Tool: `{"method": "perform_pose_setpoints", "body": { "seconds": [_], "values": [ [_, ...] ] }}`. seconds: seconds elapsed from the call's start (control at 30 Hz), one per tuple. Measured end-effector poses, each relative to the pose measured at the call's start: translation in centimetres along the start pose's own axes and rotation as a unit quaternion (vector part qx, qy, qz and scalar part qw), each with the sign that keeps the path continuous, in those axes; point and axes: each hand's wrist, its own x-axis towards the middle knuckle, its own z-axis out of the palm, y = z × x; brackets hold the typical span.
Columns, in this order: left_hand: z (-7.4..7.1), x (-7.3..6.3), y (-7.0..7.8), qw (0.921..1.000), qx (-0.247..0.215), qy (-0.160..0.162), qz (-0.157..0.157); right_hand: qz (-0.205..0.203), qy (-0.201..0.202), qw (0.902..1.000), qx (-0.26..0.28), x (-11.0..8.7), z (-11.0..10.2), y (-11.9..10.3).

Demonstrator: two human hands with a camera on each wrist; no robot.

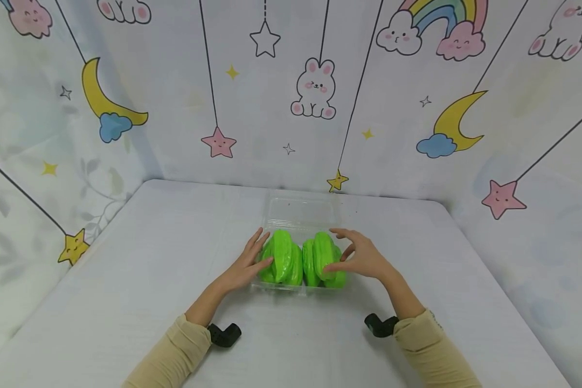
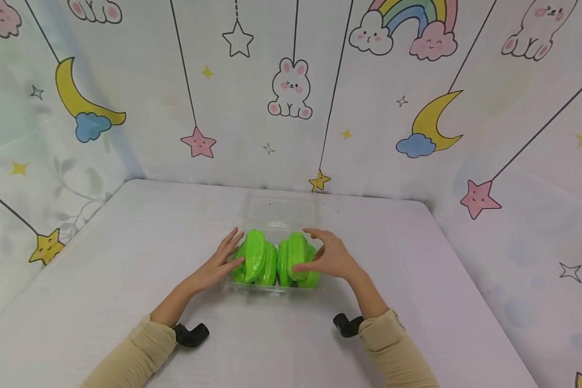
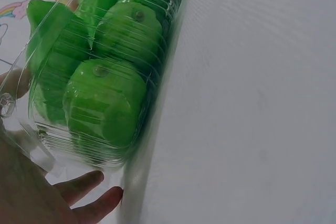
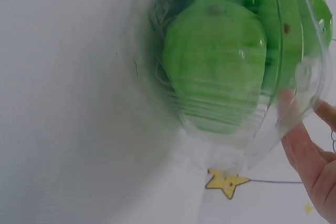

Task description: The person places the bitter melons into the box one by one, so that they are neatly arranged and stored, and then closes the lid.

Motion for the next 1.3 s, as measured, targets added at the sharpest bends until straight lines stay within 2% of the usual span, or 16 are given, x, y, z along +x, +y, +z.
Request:
{"method": "perform_pose_setpoints", "body": {
  "seconds": [0.13,0.27,0.5,0.73,0.93,1.0,1.1,1.23,1.3],
  "values": [
    [-0.6,0.1,0.2,1.0,-0.005,0.004,-0.005,0.008,0.008,0.9995,0.029,0.1,-0.7,0.5],
    [-1.4,0.1,0.4,0.9996,0.0,0.025,-0.016,0.009,0.018,0.9984,0.053,0.4,-1.4,1.3],
    [-2.9,1.3,0.0,0.999,0.025,0.015,-0.033,0.019,0.049,0.9981,0.033,1.5,-2.0,2.5],
    [-4.3,3.9,-0.6,0.9965,0.062,0.003,-0.055,0.047,0.072,0.9962,0.005,3.5,-2.4,4.3],
    [-5.2,7.2,-1.1,0.9925,0.104,-0.01,-0.063,0.092,0.07,0.9928,0.031,5.2,-2.6,5.9],
    [-5.4,8.2,-1.2,0.9904,0.112,-0.014,-0.079,0.112,0.06,0.991,0.042,5.6,-2.7,6.5],
    [-5.5,9.3,-1.4,0.9872,0.099,-0.026,-0.122,0.153,0.046,0.9847,0.07,6.3,-2.3,7.4],
    [-5.5,10.2,-1.7,0.9815,0.025,-0.034,-0.187,0.201,0.038,0.9719,0.117,7.0,-1.5,8.3],
    [-5.5,10.4,-1.8,0.9783,-0.012,-0.03,-0.205,0.216,0.04,0.9664,0.133,7.2,-1.2,8.5]
  ]
}}
